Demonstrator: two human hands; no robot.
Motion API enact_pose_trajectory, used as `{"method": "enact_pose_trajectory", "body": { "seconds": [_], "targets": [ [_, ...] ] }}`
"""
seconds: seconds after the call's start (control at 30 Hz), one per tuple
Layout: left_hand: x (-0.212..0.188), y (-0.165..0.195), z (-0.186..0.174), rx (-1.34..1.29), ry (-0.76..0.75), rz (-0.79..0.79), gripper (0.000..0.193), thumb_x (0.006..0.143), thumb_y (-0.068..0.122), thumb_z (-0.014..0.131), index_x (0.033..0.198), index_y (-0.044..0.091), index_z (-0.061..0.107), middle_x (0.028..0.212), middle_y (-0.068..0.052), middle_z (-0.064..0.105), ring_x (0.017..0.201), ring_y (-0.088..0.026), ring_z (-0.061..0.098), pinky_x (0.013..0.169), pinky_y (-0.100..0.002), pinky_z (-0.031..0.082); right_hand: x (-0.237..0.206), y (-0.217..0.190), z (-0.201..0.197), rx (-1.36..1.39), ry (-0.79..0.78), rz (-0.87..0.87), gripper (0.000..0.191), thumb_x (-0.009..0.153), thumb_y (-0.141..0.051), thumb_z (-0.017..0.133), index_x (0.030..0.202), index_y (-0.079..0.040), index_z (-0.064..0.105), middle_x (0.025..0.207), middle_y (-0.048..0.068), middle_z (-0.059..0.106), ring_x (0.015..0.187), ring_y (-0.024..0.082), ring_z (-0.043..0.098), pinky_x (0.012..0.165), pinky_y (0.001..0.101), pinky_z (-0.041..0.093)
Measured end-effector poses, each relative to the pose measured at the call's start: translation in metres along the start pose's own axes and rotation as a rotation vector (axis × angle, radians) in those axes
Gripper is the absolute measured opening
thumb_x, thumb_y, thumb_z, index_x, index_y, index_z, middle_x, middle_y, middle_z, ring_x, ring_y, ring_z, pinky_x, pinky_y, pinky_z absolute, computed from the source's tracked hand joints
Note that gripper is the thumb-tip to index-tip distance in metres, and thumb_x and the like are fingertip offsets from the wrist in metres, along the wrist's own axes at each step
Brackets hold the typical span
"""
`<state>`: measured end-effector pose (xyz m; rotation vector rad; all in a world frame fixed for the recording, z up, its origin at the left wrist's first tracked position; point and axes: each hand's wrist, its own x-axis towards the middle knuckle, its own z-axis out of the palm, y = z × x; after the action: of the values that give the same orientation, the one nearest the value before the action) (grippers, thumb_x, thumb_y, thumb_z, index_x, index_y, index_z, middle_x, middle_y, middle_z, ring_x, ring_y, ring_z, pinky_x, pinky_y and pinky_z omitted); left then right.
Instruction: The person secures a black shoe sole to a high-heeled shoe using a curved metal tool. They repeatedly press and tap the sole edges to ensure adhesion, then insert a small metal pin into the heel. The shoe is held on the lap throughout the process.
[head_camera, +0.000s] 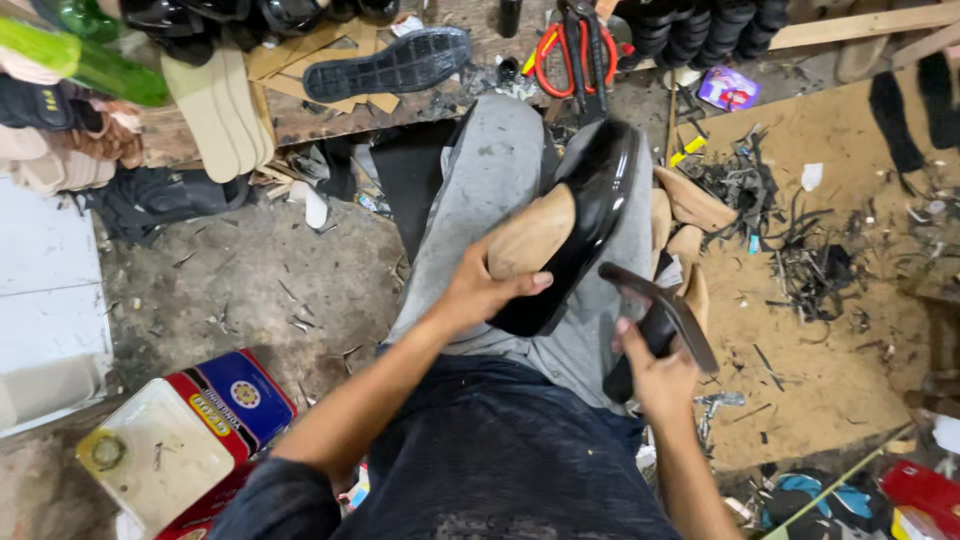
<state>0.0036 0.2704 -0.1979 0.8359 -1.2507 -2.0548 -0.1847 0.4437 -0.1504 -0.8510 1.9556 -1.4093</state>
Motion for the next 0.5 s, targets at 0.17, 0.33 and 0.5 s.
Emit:
{"method": "enact_pose_trajectory", "body": {
  "seconds": [0.17,0.33,0.5],
  "targets": [
    [0.016,0.072,-0.031,-0.157,-0.323,-0.166,0.077,0.085,0.013,0.075,0.155,0.016,0.042,0.147,-0.009,0.054,0.134,-0.019,0.051,0.115,-0.033,0.039,-0.035,0.022,0.010,0.134,0.051,0.050,0.033,0.096,-0.006,0.067,0.122,0.003,0.051,0.093,0.010,0.068,0.065,0.012,0.063,0.060,0.0273,0.054],
    [0.038,0.093,-0.037,-0.026,-0.110,0.285,0.048,0.101,0.028,0.066,0.142,0.004,0.061,0.159,-0.015,0.051,0.149,-0.026,0.047,0.127,-0.039,0.031,-0.003,0.003,0.005,0.353,0.095,0.015,0.047,0.098,-0.008,0.065,0.141,-0.002,0.047,0.089,0.007,0.061,0.067,0.011,0.065,0.066,0.0292,0.061],
    [0.088,0.080,-0.023,-0.043,0.173,0.453,0.028,0.101,0.031,0.064,0.118,0.009,0.061,0.134,-0.009,0.058,0.112,-0.018,0.060,0.079,-0.039,0.057,0.041,-0.056,-0.018,-0.011,0.148,-0.189,0.026,0.105,-0.008,0.070,0.115,0.005,0.050,0.076,0.009,0.061,0.058,0.016,0.063,0.057,0.0314,0.053]
  ]
}}
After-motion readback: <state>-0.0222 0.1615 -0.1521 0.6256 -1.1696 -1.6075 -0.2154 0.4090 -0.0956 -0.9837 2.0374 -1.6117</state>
